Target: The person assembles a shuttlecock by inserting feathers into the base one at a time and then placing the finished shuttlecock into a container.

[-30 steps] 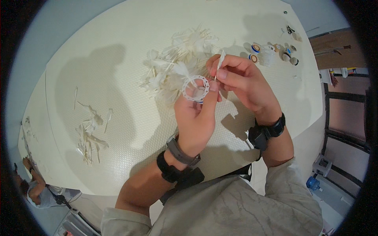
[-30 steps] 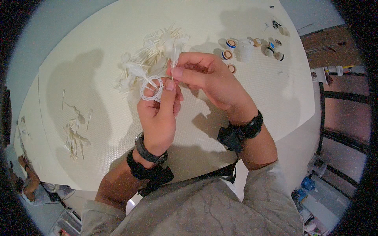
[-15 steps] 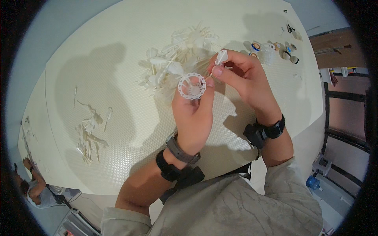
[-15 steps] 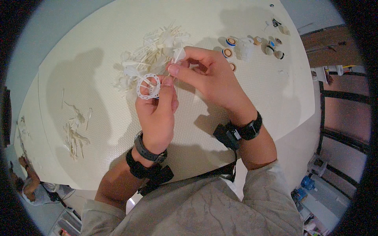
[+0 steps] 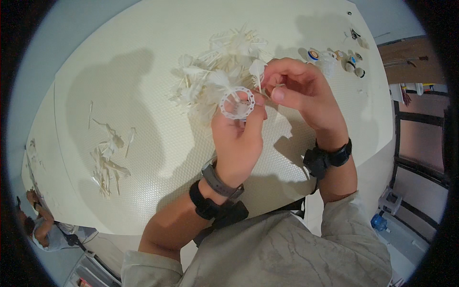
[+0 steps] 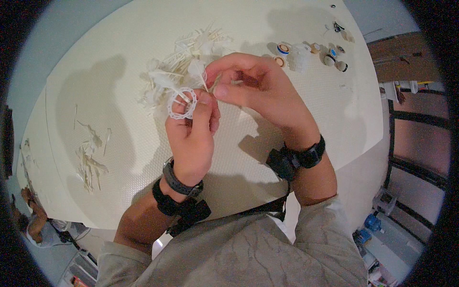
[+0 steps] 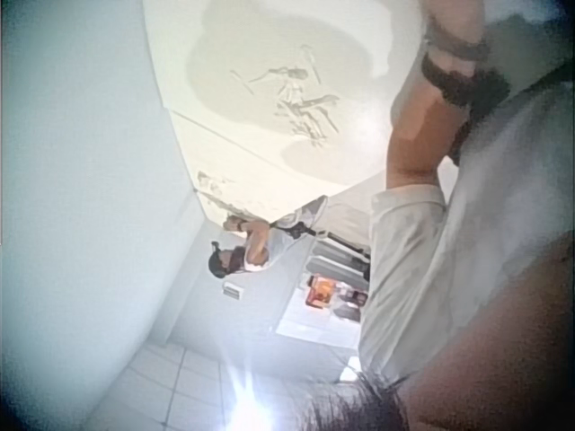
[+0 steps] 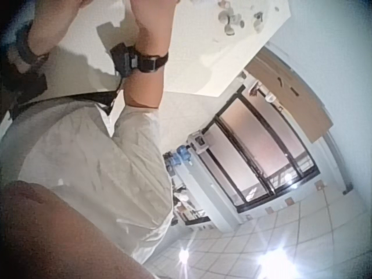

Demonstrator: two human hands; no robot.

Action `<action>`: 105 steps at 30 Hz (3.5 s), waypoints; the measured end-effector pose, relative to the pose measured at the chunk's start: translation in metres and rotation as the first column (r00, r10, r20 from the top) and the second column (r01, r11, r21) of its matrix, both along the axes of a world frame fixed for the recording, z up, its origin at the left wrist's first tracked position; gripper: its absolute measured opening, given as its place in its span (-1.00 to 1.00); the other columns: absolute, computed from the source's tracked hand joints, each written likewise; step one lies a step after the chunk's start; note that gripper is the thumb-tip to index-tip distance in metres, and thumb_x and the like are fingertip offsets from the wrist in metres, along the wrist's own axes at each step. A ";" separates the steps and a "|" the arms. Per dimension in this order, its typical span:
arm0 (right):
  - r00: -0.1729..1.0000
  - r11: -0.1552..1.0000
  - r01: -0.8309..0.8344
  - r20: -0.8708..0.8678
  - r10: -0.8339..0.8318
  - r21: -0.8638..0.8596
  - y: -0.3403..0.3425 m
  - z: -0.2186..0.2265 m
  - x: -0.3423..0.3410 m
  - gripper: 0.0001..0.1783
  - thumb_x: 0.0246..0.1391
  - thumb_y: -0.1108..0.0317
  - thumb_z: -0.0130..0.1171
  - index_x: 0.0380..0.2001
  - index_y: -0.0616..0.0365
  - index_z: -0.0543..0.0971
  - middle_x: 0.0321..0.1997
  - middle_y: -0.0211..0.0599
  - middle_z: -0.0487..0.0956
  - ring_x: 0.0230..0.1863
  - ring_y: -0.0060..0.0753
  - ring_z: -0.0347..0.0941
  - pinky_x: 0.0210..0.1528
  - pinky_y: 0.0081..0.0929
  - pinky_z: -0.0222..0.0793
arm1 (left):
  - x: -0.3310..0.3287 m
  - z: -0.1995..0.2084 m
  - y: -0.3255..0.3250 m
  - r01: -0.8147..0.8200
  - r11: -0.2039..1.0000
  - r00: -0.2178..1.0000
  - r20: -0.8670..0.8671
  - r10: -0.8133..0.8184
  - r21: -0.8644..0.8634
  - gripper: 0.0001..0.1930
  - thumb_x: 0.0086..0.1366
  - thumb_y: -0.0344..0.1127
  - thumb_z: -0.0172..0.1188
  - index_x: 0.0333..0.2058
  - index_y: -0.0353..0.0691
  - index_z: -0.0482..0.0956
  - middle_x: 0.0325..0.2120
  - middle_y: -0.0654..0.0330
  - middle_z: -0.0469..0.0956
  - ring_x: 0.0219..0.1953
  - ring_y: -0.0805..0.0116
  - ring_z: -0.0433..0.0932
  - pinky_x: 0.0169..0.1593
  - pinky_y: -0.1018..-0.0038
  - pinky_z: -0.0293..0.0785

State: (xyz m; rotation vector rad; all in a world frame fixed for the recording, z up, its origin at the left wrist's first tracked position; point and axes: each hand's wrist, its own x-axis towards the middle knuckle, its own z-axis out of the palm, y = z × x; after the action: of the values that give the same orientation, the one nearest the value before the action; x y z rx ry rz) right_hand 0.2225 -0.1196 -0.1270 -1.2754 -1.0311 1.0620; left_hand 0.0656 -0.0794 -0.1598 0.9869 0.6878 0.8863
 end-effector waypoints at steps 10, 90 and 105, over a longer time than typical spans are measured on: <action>0.998 0.998 0.061 -0.034 -0.060 0.014 -0.004 -0.007 0.009 -0.67 0.15 0.48 0.36 -0.01 0.23 0.61 -0.19 -0.44 0.65 -0.16 -0.63 0.56 -0.11 -0.62 0.47 | -0.005 0.001 -0.002 0.086 0.995 0.996 -0.008 -0.086 0.046 -0.97 0.46 -0.41 0.15 -0.21 -0.20 0.52 -0.43 0.39 0.52 -0.46 0.67 0.35 -0.40 0.65 0.26; 0.791 0.936 -0.029 0.580 -0.194 0.352 -0.014 0.027 -0.008 -0.87 0.03 0.44 0.21 -0.35 0.27 0.59 -0.24 -0.07 0.55 -0.33 -0.45 0.37 -0.34 -0.60 0.21 | -0.006 -0.005 -0.004 0.368 0.891 0.927 -0.028 -0.374 0.266 -0.88 0.19 -0.42 0.20 -0.29 -0.27 0.50 -0.58 0.20 0.43 -0.53 0.48 0.37 -0.43 0.48 0.34; 0.823 0.972 -0.008 0.553 -0.127 0.236 -0.013 0.028 -0.012 -0.87 0.07 0.42 0.25 -0.39 0.26 0.54 -0.26 -0.14 0.54 -0.36 -0.51 0.33 -0.34 -0.59 0.20 | -0.008 -0.002 -0.003 0.433 0.874 0.895 0.007 -0.445 0.222 -0.87 0.19 -0.42 0.18 -0.28 -0.26 0.48 -0.57 0.28 0.42 -0.51 0.53 0.34 -0.41 0.52 0.32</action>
State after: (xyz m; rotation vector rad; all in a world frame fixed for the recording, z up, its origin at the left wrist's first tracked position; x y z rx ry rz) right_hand 0.2109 -0.1324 -0.0988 -1.4550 -1.5010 0.4870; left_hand 0.0581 -0.0823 -0.1614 1.2460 0.2961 0.5878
